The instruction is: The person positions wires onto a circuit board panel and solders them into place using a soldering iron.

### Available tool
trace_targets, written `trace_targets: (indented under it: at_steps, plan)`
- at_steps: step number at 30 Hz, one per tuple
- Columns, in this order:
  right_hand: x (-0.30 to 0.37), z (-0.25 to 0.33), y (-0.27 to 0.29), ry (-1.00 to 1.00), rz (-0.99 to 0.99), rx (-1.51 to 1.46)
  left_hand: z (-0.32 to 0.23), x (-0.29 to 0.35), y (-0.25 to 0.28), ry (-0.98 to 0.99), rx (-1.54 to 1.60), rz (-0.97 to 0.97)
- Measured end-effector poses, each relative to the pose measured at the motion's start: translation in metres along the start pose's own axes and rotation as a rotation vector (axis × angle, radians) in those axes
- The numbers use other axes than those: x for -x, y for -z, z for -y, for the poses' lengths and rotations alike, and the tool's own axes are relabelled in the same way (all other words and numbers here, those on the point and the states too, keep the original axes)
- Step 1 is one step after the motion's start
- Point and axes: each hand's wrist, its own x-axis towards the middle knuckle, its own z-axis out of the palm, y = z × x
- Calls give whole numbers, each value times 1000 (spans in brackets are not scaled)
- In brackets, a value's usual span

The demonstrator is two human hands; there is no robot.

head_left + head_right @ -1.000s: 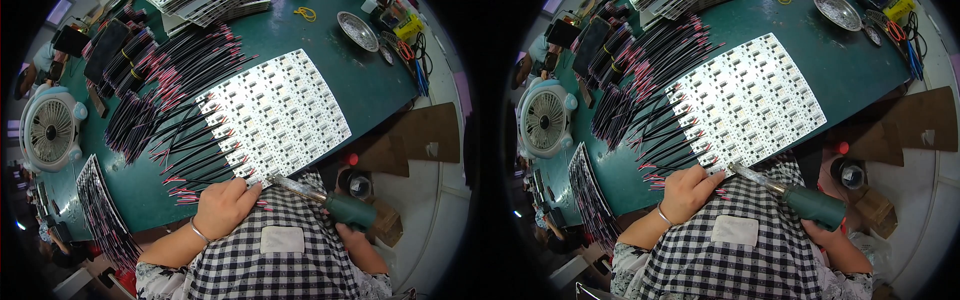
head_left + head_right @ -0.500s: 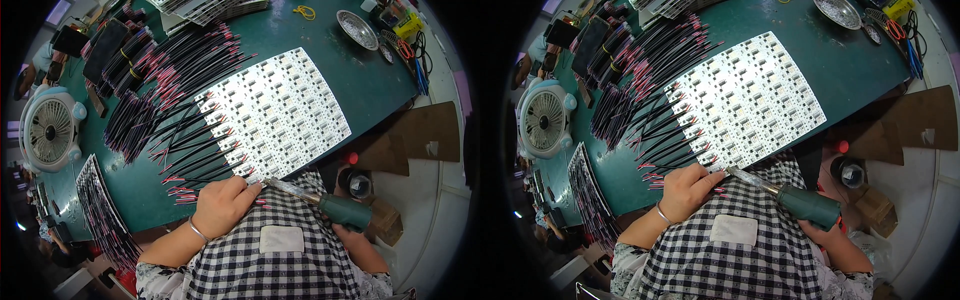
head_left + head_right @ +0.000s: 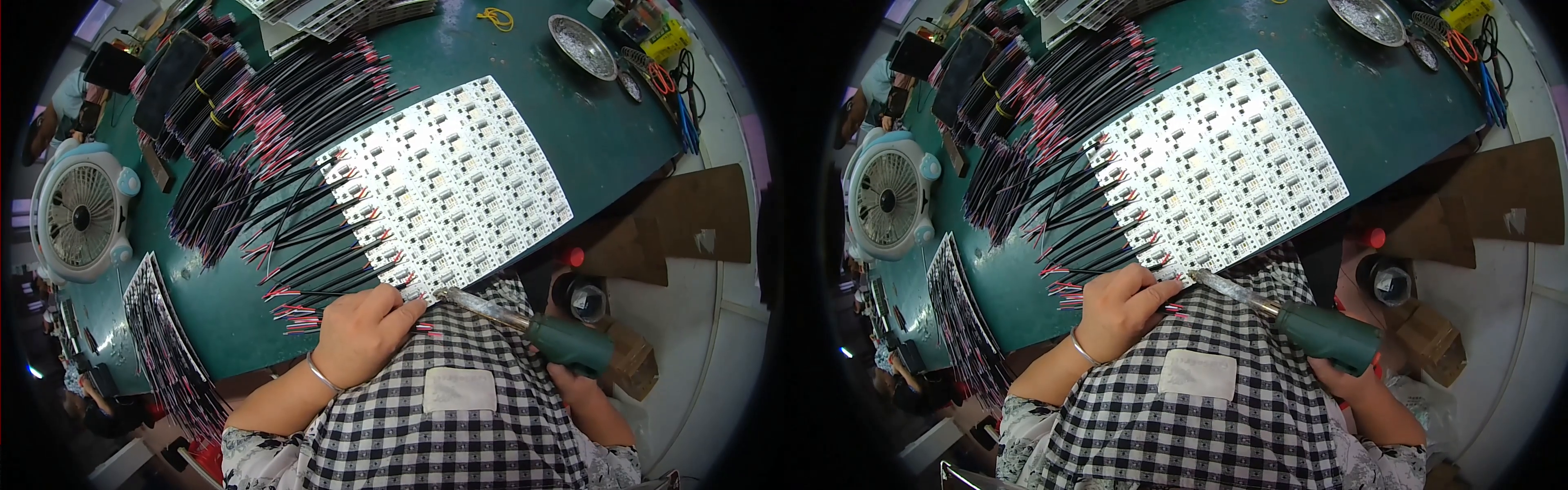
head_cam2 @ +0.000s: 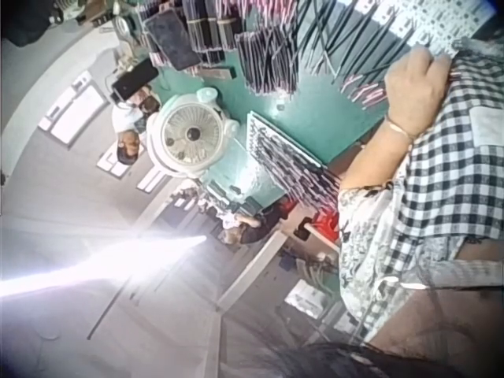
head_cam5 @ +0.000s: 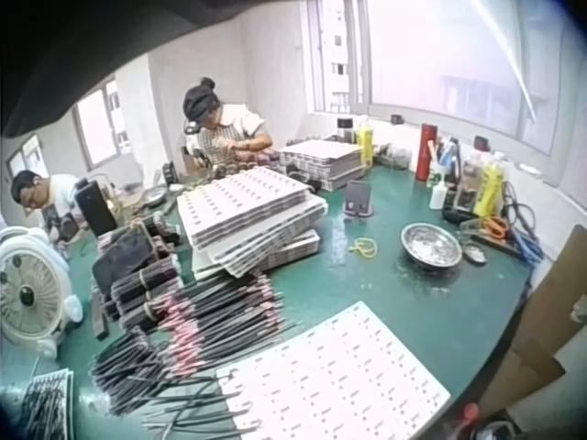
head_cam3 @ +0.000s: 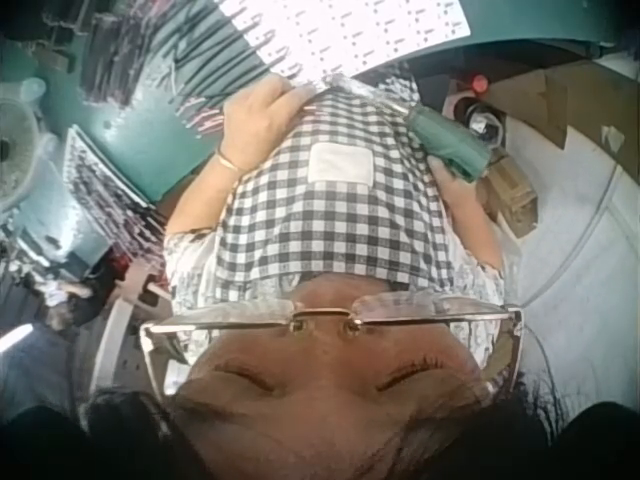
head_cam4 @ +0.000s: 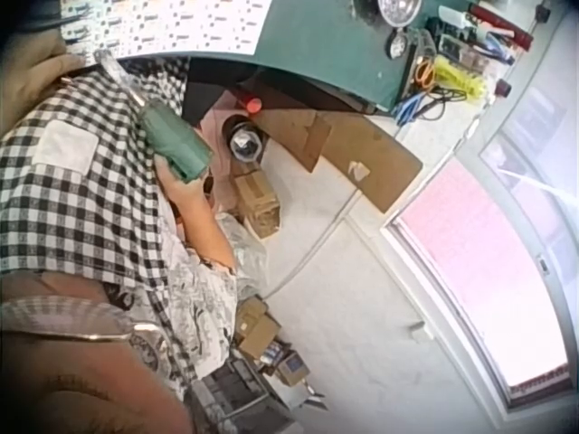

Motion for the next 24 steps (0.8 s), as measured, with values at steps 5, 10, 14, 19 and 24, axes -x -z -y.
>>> trace_targets:
  at_steps: [5,10,14,19,24]
  plan:
    - [-2,7,0,-35,16,-20,0,-1,0,-1,16,-2]
    - [-12,20,-3,18,46,110,-1,-2,0,0,14,-10]
    - [-12,22,-3,82,-11,159,0,-1,0,-1,12,-4]
    - [0,4,-3,-75,-3,-108,0,0,1,6,7,-1]
    - [4,-3,-3,-35,-56,-93,0,-2,0,4,11,4]
